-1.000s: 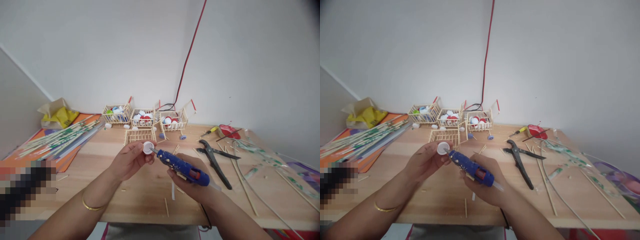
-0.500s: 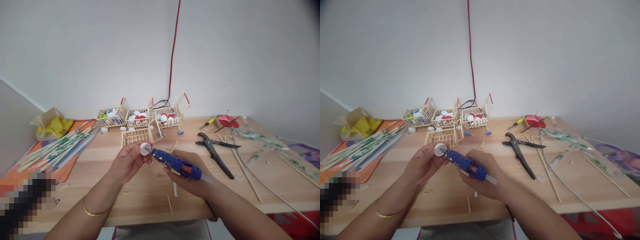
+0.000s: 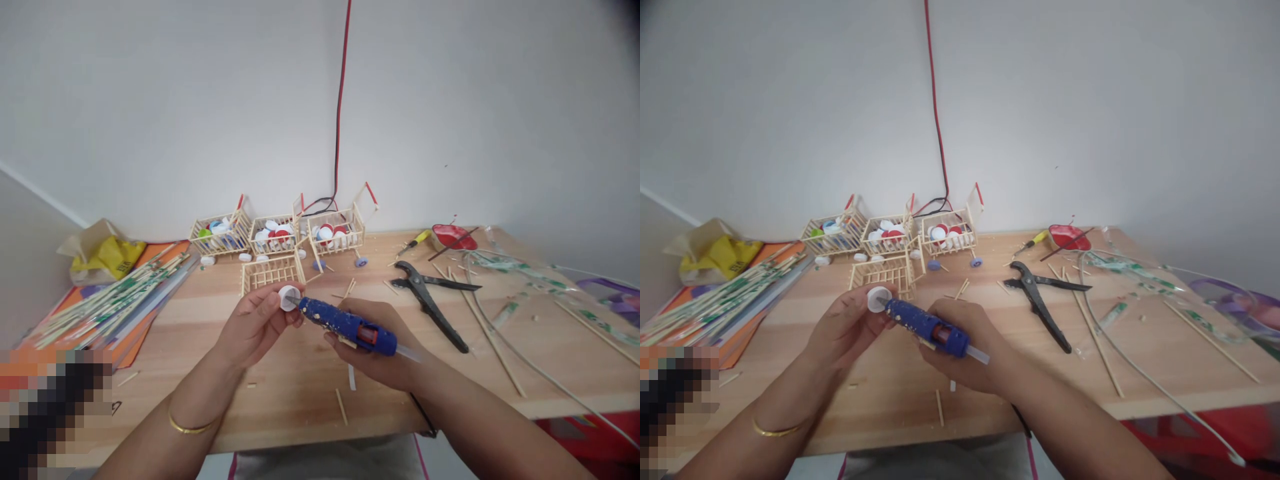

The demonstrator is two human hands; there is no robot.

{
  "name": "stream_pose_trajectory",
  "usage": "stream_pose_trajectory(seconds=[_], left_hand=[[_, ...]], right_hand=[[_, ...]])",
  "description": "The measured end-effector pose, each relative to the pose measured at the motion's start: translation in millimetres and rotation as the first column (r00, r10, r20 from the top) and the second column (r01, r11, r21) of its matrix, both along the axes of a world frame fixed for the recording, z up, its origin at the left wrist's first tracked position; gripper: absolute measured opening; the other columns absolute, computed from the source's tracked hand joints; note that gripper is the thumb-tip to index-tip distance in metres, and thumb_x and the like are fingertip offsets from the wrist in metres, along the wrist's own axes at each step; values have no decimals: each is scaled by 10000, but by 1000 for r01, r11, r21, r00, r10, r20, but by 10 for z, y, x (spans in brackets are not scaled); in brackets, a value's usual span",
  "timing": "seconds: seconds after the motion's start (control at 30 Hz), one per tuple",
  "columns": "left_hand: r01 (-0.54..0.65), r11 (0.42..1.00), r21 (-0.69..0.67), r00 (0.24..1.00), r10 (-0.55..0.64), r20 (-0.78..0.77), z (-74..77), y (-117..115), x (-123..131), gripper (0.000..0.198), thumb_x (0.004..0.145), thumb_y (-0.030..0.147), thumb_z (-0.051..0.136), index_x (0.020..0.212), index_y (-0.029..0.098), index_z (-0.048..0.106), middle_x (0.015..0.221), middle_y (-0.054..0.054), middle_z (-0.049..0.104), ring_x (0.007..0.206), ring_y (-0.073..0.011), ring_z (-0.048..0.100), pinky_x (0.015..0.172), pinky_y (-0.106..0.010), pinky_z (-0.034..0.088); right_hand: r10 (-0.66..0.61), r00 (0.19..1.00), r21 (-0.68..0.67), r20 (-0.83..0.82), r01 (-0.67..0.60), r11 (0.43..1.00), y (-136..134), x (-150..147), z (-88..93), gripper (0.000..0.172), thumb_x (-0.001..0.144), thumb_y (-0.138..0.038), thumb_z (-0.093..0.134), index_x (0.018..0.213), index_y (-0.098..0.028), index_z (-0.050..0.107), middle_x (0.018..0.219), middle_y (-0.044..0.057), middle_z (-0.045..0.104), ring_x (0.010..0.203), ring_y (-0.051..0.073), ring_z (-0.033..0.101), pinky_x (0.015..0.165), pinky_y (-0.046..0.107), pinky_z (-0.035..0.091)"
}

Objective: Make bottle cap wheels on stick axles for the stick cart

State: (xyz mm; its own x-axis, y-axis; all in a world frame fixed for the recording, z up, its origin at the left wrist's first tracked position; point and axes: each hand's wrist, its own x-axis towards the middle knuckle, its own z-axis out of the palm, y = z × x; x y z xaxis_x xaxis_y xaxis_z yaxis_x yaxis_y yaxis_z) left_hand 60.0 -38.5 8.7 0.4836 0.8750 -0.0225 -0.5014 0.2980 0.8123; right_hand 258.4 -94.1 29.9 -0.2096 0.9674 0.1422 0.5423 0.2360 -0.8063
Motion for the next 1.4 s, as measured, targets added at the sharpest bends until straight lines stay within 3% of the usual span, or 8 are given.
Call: stream_pose_trajectory(seconds=[0.3, 0.67, 1.1, 1.4], left_hand=[[-20, 1000, 6, 1000, 20, -6, -13, 4, -6, 338, 698, 333, 760, 954, 115, 726, 804, -66, 660, 658, -127, 570, 605, -243, 474], [-3, 1000, -12, 1000, 3, 17, -3, 13, 3, 333, 685, 304, 776, 947, 103, 729, 796, -68, 680, 675, -128, 583, 600, -223, 493], [17, 1000, -6, 999, -17, 39, -6, 19, 0, 317, 720, 292, 750, 968, 99, 720, 818, -70, 685, 691, -123, 596, 615, -214, 499], [4, 1000, 1, 1000, -4, 16, -1, 14, 0, 305, 714, 300, 755, 951, 111, 729, 808, -67, 689, 688, -120, 598, 620, -212, 503]], right_hand=[[27, 997, 2, -74, -27, 1000, 3, 9, -36, 93, 684, -161, 614, 663, -187, 527, 571, -52, 510, 513, 84, 453, 487, 195, 363], [52, 997, 50, -61, -49, 998, 12, 38, -12, 89, 700, -154, 614, 682, -182, 531, 591, -53, 515, 531, 77, 460, 517, 187, 364], [28, 996, -25, -81, -30, 999, 8, 23, -27, 93, 698, -167, 614, 675, -173, 524, 584, -53, 507, 521, 73, 442, 493, 183, 358], [38, 996, 9, -83, -38, 999, 17, 40, -42, 106, 685, -154, 626, 661, -173, 524, 574, -55, 500, 515, 71, 438, 487, 186, 354]])
